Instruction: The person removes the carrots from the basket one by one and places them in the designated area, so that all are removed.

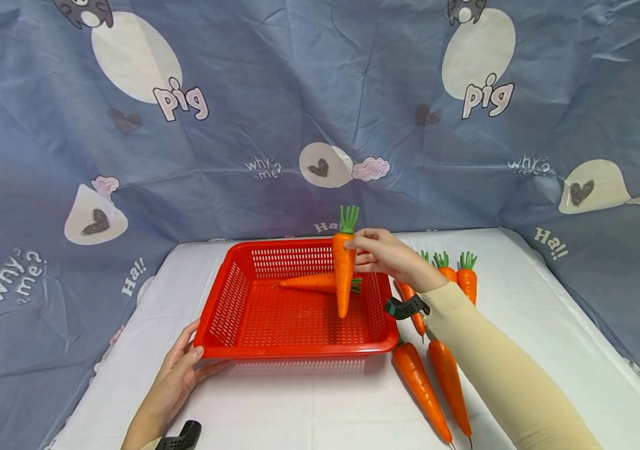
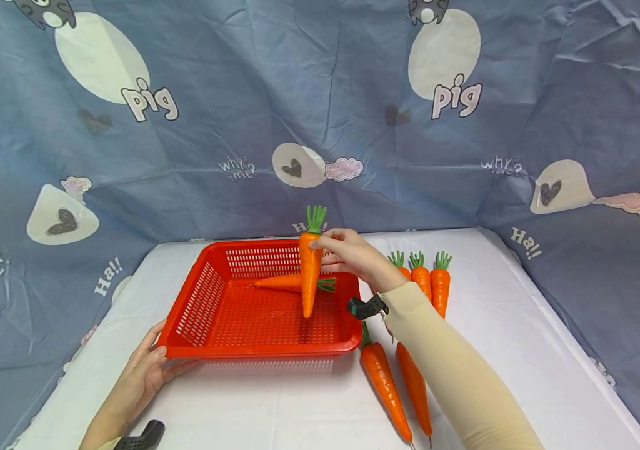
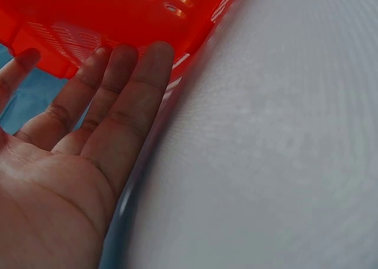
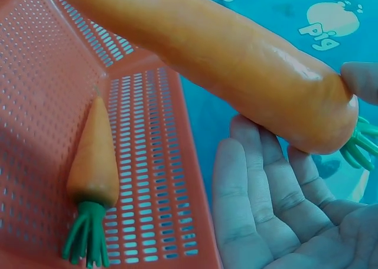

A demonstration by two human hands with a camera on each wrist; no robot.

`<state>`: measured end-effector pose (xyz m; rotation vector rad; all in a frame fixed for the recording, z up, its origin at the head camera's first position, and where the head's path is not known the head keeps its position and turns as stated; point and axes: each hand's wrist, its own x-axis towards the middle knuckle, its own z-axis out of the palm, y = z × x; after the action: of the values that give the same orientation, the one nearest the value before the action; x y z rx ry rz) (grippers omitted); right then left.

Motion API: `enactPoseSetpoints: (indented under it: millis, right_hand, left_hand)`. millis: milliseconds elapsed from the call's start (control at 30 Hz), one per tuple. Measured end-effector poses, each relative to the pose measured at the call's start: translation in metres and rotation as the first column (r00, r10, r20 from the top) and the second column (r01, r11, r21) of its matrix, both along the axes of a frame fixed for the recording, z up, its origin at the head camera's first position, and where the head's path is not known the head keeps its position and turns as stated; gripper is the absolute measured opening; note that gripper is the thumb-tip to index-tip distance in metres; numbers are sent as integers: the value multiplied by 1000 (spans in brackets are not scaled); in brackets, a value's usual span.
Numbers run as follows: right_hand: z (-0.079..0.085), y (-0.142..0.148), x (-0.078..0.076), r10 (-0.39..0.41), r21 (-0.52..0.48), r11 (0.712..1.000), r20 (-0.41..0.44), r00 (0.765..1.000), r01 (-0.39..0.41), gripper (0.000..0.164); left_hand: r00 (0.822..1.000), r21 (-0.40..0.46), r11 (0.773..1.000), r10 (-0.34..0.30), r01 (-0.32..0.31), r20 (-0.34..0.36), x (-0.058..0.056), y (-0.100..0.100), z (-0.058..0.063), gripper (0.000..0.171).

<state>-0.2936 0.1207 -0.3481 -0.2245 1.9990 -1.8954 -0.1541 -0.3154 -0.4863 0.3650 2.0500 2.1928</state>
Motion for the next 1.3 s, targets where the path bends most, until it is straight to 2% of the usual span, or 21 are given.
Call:
enactPoseSetpoints:
  millis: [133, 500, 733, 1067, 1300]
  right_hand:
    - [0, 6, 2, -6, 8, 1000, -11, 1000, 6, 33]
    - [4, 25, 13, -40, 33, 999, -15, 999, 40, 55]
    - [1, 38, 20, -55, 19, 998, -25, 998, 55, 48]
    - [0, 52, 28, -71, 47, 996, -37, 997, 72, 65]
    - [0, 62, 36, -86, 54, 995, -47, 995, 88, 60]
  left_hand:
    - [1000, -4, 1000, 7, -7, 14, 0, 0, 0, 57]
    - [999, -14, 1000, 25, -25, 29, 0, 1, 2, 59]
    - [999, -10, 999, 36, -36, 37, 0, 2, 2, 60]
    - [998, -20, 999, 49, -48, 31, -1, 3, 4, 62]
    - [999, -4, 1000, 22, -21, 26, -1, 2, 4, 65]
